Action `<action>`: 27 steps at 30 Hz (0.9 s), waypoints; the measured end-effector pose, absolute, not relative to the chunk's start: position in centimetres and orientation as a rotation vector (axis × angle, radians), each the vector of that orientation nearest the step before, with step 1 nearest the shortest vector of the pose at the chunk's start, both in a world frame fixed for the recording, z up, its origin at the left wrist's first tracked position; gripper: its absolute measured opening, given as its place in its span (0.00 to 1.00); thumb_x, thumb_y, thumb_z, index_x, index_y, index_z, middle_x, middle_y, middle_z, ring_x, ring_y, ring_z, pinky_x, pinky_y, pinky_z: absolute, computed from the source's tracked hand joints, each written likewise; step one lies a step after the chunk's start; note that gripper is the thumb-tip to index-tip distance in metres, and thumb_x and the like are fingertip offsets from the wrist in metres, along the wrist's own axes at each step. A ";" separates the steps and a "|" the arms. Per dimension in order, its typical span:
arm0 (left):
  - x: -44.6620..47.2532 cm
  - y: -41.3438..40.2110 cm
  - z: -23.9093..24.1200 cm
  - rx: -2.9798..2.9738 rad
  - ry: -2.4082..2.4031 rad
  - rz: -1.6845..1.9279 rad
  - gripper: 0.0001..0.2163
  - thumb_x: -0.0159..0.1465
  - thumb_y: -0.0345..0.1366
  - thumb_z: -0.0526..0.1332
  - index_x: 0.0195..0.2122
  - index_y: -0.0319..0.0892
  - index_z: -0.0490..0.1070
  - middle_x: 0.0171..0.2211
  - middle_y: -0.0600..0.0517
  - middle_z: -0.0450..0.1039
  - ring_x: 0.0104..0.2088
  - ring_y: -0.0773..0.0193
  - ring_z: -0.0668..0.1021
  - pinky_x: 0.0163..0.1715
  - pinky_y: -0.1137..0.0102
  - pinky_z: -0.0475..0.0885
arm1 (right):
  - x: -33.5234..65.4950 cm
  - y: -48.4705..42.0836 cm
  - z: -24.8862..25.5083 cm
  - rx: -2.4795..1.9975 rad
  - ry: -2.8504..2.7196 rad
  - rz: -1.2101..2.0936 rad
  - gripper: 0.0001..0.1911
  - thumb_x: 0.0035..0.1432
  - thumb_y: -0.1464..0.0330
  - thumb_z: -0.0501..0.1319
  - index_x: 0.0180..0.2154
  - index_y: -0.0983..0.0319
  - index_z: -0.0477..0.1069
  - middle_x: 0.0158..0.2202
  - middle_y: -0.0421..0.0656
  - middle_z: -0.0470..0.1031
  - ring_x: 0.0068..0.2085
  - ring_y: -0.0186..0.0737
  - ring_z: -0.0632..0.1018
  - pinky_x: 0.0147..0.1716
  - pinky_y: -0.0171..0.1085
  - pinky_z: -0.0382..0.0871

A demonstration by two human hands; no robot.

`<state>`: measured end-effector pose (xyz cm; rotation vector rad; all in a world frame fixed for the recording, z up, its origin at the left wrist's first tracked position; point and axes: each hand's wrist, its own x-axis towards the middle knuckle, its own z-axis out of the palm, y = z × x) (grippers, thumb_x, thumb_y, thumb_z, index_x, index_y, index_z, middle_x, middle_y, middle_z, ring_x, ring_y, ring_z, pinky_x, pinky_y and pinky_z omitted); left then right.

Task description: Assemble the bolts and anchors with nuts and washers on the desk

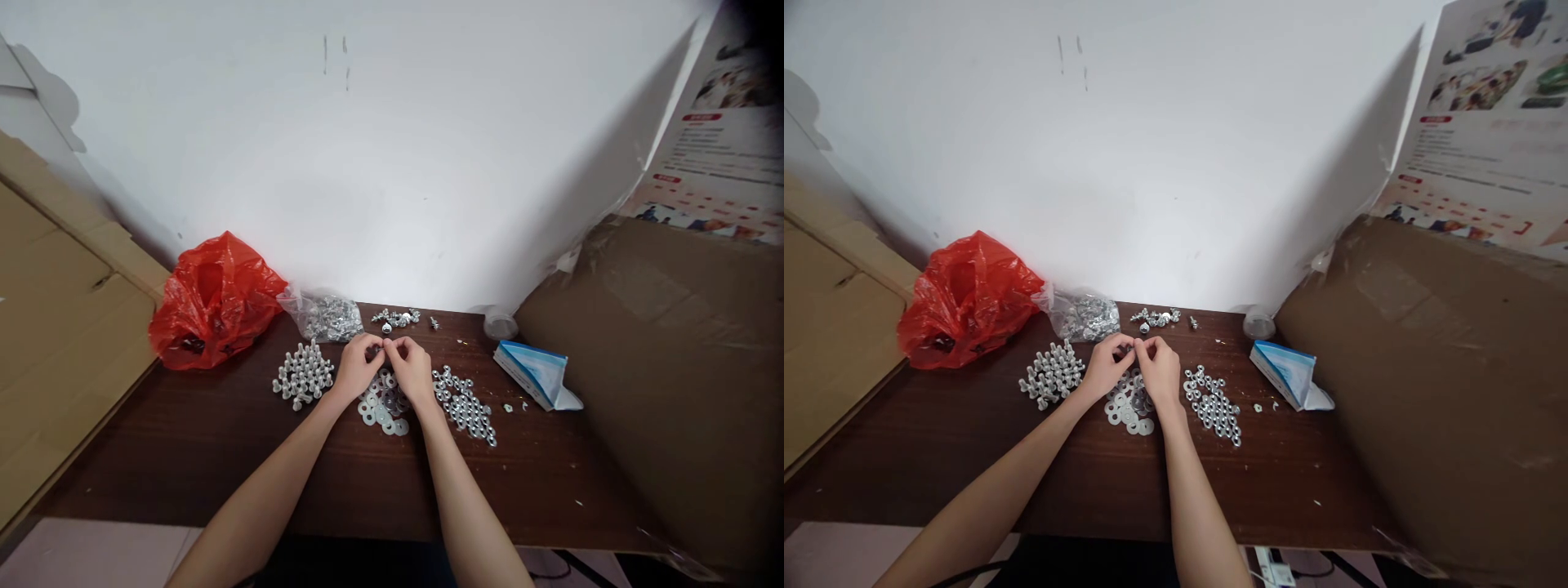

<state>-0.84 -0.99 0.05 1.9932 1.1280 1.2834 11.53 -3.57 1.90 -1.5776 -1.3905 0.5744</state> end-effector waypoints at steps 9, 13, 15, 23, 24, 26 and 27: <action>-0.9 -0.8 -0.1 1.977 1.108 1.306 0.05 0.58 0.26 0.58 0.33 0.40 0.72 0.32 0.52 0.71 0.33 0.66 0.72 0.30 0.74 0.68 | 11.4 -3.4 2.0 -1.485 -1.382 0.658 0.14 0.53 0.58 0.58 0.32 0.62 0.74 0.32 0.44 0.78 0.33 0.43 0.77 0.36 0.37 0.66; -0.9 -0.8 -0.2 1.974 1.108 1.303 0.05 0.58 0.26 0.58 0.33 0.40 0.72 0.32 0.52 0.71 0.33 0.66 0.72 0.30 0.74 0.68 | 11.4 -3.4 2.0 -1.476 -1.378 0.657 0.14 0.53 0.59 0.58 0.32 0.63 0.74 0.31 0.45 0.79 0.33 0.43 0.77 0.36 0.37 0.67; -0.8 -0.9 -0.1 1.975 1.117 1.298 0.05 0.58 0.26 0.58 0.33 0.40 0.72 0.32 0.52 0.71 0.33 0.66 0.72 0.30 0.74 0.67 | 11.5 -3.5 2.0 -1.488 -1.377 0.648 0.14 0.53 0.59 0.58 0.32 0.63 0.74 0.31 0.45 0.79 0.32 0.43 0.77 0.35 0.37 0.66; -0.8 -1.0 0.1 1.978 1.130 1.274 0.05 0.58 0.26 0.58 0.33 0.40 0.72 0.31 0.51 0.71 0.33 0.66 0.72 0.29 0.74 0.67 | 11.6 -3.6 1.8 -1.547 -1.377 0.620 0.17 0.53 0.56 0.58 0.29 0.62 0.74 0.28 0.44 0.78 0.31 0.43 0.77 0.33 0.37 0.65; -0.8 -1.0 0.1 1.979 1.130 1.275 0.05 0.59 0.26 0.58 0.33 0.40 0.72 0.31 0.51 0.71 0.33 0.66 0.72 0.29 0.74 0.67 | 11.6 -3.5 1.8 -1.547 -1.374 0.622 0.17 0.53 0.55 0.58 0.29 0.62 0.74 0.29 0.44 0.78 0.31 0.43 0.77 0.33 0.37 0.66; -0.8 -1.0 0.1 1.982 1.128 1.275 0.05 0.59 0.26 0.58 0.32 0.40 0.72 0.31 0.51 0.71 0.32 0.66 0.72 0.29 0.74 0.67 | 11.5 -3.5 1.9 -1.539 -1.361 0.622 0.17 0.53 0.55 0.59 0.31 0.62 0.75 0.30 0.45 0.79 0.32 0.43 0.77 0.34 0.37 0.66; -0.8 -1.0 0.1 1.984 1.128 1.274 0.04 0.59 0.27 0.58 0.32 0.40 0.72 0.31 0.51 0.70 0.32 0.66 0.72 0.28 0.74 0.67 | 11.5 -3.5 1.9 -1.532 -1.352 0.620 0.17 0.53 0.55 0.59 0.33 0.62 0.75 0.31 0.45 0.79 0.32 0.43 0.77 0.34 0.37 0.67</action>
